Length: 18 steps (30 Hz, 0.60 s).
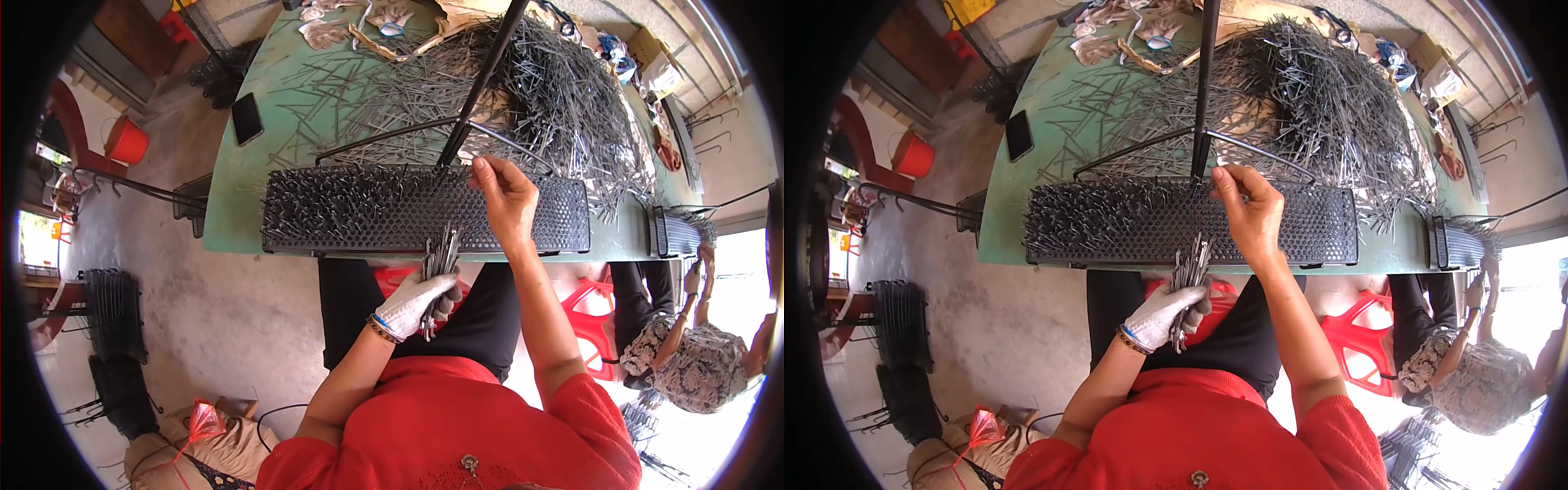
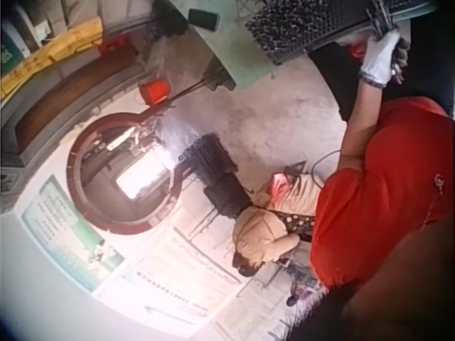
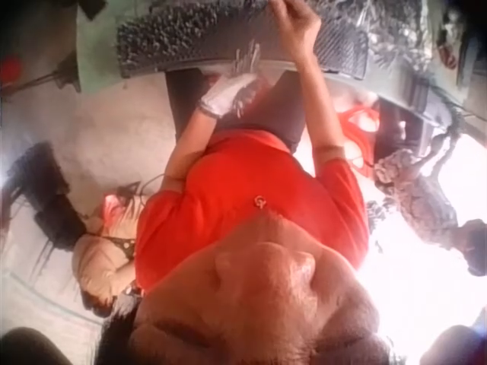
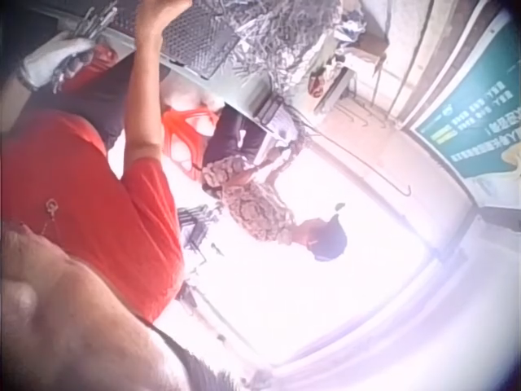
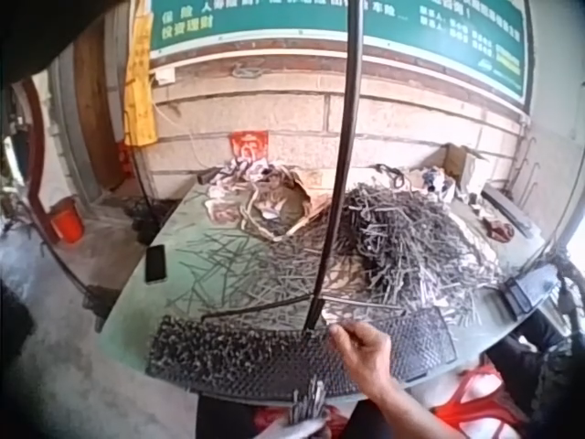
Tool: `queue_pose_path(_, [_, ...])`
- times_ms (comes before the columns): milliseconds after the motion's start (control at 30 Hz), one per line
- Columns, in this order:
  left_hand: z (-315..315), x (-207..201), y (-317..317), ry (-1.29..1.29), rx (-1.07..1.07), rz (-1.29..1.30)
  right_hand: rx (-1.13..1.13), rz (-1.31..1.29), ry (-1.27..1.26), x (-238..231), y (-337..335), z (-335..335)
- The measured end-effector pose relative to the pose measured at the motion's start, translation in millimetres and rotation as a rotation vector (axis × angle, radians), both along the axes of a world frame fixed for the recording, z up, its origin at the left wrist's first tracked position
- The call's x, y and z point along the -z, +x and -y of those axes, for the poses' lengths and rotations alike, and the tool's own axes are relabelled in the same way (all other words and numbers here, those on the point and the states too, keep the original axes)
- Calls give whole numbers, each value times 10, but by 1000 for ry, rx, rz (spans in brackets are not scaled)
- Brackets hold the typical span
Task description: Sort and bundle thin metal wire pieces at a fabrication workbench.
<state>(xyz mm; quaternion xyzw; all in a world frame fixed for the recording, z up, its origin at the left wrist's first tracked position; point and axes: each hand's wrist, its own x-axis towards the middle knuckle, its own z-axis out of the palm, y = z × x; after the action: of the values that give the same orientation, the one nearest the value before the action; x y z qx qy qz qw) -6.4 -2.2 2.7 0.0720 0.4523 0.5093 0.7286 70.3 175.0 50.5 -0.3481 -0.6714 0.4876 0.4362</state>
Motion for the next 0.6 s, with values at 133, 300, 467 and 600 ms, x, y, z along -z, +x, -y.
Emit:
queue_pose_path(133, [-5,29,-13,-15,-12,57,30,-11,180,134,-128,-57])
queue_pose_path(300, [5,-12,-3,-4,-66,135,52,45,293,94,-207,3])
queue_pose_path(467, [4,-18,-4,-12,-68,163,60,58,339,107,-217,13])
queue_pose_path(600, [16,-1,-30,-6,-53,178,64,107,452,56,-209,20])
